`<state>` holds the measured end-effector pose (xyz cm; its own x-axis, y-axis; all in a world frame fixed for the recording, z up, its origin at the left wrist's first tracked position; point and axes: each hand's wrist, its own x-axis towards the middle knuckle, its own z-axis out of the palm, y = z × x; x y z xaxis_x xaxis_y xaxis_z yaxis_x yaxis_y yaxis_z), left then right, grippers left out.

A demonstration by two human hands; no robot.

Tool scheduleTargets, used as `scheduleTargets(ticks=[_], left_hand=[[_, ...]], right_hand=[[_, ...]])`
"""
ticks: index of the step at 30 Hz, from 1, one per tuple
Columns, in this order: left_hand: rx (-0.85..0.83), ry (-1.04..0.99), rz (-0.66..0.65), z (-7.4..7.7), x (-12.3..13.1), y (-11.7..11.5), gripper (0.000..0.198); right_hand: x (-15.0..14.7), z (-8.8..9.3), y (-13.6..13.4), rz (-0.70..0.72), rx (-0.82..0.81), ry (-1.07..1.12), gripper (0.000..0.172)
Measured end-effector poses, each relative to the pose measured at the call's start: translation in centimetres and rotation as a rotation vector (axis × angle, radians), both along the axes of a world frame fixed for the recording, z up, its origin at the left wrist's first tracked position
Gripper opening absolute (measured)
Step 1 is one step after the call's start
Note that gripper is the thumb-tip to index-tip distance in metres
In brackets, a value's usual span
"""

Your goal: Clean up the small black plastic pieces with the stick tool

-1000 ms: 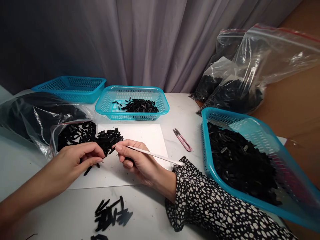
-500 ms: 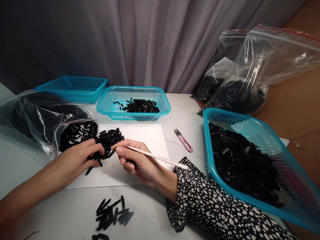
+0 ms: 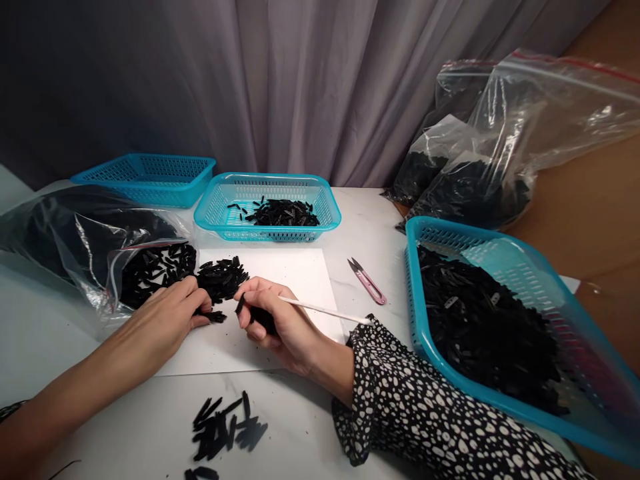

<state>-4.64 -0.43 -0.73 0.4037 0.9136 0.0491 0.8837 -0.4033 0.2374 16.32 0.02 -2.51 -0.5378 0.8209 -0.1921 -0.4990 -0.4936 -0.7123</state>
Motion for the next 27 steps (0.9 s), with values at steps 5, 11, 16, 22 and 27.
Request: scheduleTargets(ticks=[5, 11, 16, 22, 27], left_hand=[[0.015, -0.148, 0.025, 0.3, 0.3, 0.1, 0.015], [-0.029, -0.335, 0.089, 0.8, 1.4, -0.4, 0.015], [-0.138, -0.481, 0.146, 1.3, 2.4, -0.9, 0.013], [-0.666, -1.050, 0.240, 1.8, 3.6, -1.4, 0.015], [-0.861, -1.343, 0.303, 1.8, 3.9, -1.5, 0.014]], right_hand=[[-0.3, -0.2, 0.2, -0.035, 0.034, -0.071, 0.022], [-0.7, -0.6, -0.3, -0.045, 0.168, -0.232, 0.035], [-0.9, -0.3, -0.5, -0.067, 0.211, -0.292, 0.032], [-0.9, -0.3, -0.5, -0.143, 0.277, -0.280, 0.027], [-0.8, -0.4, -0.4, -0.162, 0.266, -0.270, 0.024]])
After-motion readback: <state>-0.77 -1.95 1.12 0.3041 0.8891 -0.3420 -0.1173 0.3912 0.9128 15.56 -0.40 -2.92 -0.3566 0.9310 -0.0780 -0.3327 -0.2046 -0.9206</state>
